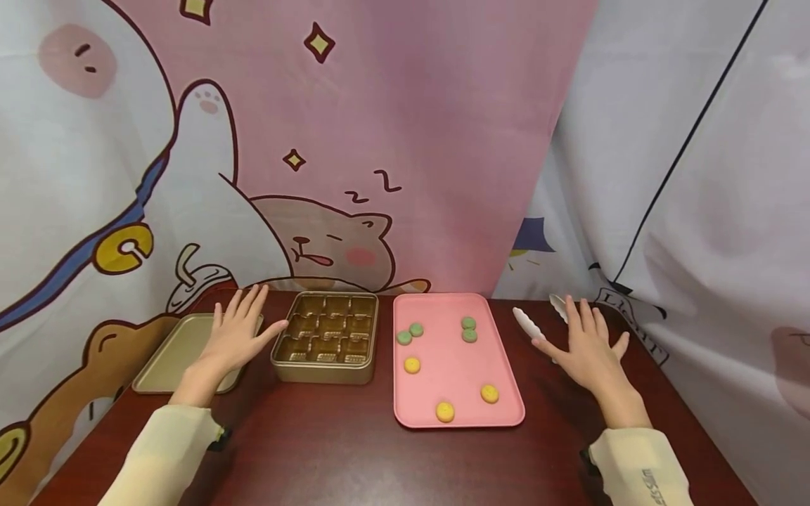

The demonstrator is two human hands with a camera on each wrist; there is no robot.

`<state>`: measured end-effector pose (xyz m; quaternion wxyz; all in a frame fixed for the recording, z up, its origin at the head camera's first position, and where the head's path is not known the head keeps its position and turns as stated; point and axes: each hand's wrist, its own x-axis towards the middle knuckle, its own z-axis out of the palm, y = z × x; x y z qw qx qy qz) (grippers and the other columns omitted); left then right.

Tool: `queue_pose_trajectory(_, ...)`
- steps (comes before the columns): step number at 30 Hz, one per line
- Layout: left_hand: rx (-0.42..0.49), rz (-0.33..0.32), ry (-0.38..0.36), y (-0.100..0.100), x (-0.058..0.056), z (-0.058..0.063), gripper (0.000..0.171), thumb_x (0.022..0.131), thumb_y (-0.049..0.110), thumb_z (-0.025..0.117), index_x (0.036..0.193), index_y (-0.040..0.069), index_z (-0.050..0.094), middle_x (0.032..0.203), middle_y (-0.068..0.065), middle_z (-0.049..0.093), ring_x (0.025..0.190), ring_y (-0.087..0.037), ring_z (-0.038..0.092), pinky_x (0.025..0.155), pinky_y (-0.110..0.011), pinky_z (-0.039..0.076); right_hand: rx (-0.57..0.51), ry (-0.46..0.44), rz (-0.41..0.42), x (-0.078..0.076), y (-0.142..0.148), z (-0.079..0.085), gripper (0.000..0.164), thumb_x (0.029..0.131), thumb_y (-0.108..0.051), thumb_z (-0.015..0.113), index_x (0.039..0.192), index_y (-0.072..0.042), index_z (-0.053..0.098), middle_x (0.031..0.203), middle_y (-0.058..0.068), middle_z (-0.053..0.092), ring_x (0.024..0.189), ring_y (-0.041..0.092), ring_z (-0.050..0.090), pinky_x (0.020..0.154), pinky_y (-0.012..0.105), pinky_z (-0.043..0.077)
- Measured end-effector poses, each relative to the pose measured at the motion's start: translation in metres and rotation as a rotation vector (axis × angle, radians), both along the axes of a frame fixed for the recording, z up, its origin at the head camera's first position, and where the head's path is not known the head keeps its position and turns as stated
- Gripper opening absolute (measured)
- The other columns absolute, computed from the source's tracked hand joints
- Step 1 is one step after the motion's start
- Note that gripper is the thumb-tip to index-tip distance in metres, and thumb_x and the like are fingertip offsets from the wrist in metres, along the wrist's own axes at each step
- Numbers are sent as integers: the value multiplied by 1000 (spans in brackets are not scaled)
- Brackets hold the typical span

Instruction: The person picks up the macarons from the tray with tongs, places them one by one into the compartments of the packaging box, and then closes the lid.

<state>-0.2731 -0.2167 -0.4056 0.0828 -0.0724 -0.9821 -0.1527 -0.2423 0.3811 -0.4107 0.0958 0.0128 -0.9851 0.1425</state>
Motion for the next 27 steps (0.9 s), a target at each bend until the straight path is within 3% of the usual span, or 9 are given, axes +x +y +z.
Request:
queue_pose_trajectory(7,28,-44,-11,-5,3,-7,95,94,68,47,162,14,8,168,-16,13,154,-43,8,119,-68,-2,-19,-22,-18,1,3,-7,112,90,-67,55,160,-5,-7,161,36,2,146,59,2,96,89,-1)
queue_pose_trajectory(16,165,-137,-74,-10,9,-15,97,91,61,60,161,11,15,166,-18,19,153,-42,14,119,-68,0,-65,-50,-30,2,6,-15,112,90,-66,56,159,-3,-6,160,37,4,143,61,8,96,89,1)
queue_pose_trajectory(21,191,-168,-97,-12,12,-20,96,90,57,65,160,10,20,163,-23,26,151,-44,23,120,-66,3,-68,-75,-36,2,10,-20,112,90,-67,56,159,-3,-6,159,38,5,142,61,11,95,89,4)
queue_pose_trajectory(27,205,-146,-154,-16,14,-24,92,89,58,66,159,14,26,159,-24,33,143,-59,23,112,-74,21,-76,-87,-40,1,13,-28,113,90,-67,56,159,-3,-8,159,38,7,142,60,12,94,89,5)
